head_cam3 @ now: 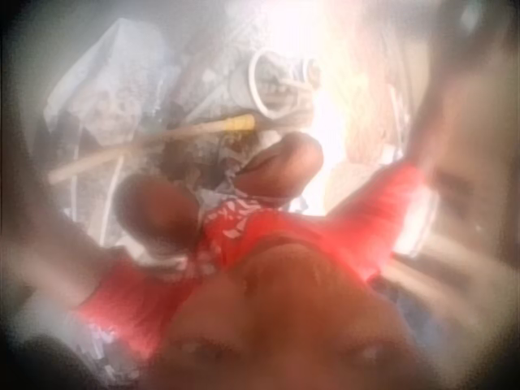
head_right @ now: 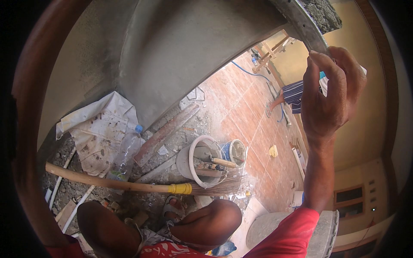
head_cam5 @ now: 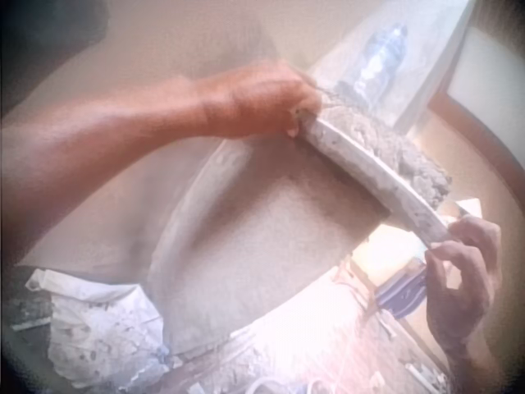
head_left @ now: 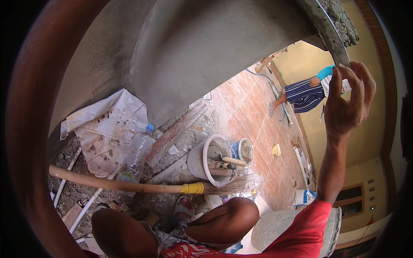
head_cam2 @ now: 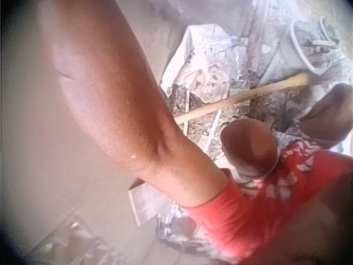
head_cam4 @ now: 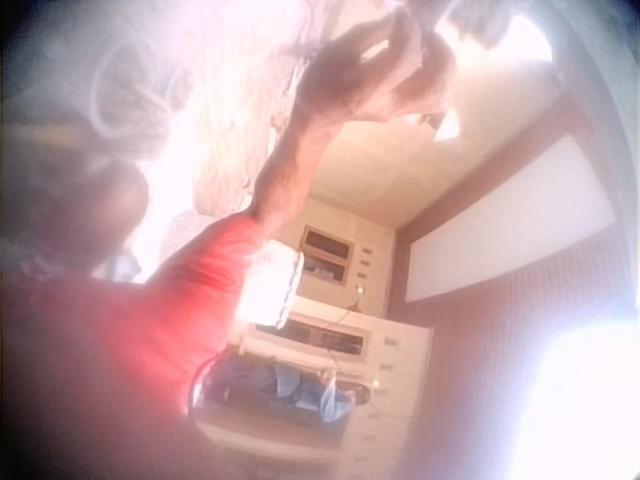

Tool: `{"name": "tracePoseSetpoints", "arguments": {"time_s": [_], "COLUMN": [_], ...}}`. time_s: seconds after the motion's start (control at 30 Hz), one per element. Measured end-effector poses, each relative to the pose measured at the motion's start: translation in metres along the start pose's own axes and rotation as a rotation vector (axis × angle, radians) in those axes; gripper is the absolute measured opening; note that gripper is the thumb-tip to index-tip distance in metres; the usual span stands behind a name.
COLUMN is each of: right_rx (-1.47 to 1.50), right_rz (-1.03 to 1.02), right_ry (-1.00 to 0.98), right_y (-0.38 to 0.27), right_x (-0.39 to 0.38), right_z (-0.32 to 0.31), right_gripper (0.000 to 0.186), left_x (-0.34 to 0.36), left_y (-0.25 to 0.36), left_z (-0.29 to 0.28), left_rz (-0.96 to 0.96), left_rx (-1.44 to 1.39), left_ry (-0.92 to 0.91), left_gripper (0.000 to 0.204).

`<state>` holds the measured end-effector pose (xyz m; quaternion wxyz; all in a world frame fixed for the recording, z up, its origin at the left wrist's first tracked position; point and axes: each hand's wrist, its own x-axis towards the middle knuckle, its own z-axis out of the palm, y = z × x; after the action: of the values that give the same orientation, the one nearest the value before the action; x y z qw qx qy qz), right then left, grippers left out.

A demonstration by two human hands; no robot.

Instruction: The person applies plaster to a wall using a trowel and a straightedge, smoothing the surface and cleaning tools. The person repeatedly scoops plaster from a bucket and spreads it along the wall, then uses a straightedge to level the applied material.

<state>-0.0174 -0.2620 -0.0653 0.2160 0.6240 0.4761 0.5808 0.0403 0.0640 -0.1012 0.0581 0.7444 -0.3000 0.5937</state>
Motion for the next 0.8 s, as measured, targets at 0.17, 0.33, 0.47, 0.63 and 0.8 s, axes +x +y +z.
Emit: {"name": "tracePoseSetpoints", "arguments": {"time_s": [0.17,0.33,0.47,0.63,0.8], "right_rx": [-0.046,0.002,0.078,0.117,0.052], "right_rz": [0.04,0.039,0.078,0.1,0.048], "right_ry": [-0.065,-0.027,0.018,0.023,0.012], "right_y": [-0.001,0.0,-0.001,-0.002,-0.001], "right_x": [-0.004,-0.007,-0.009,-0.009,-0.006], "right_z": [-0.003,0.001,0.005,0.006,0.005], "right_gripper": [0.018,0.02,0.025,0.024,0.024], "left_x": [0.0,0.003,0.001,0.001,0.005], "left_y": [0.002,-0.003,0.001,-0.001,0.004], "left_z": [0.0,-0.001,-0.002,-0.003,-0.006], "left_rz": [-0.008,-0.031,-0.022,-0.001,-0.093], "left_rx": [0.006,-0.028,-0.024,0.015,0.007], "left_ry": [0.016,-0.021,-0.002,-0.008,-0.06], "left_gripper": [0.005,0.004,0.005,0.006,0.007]}}
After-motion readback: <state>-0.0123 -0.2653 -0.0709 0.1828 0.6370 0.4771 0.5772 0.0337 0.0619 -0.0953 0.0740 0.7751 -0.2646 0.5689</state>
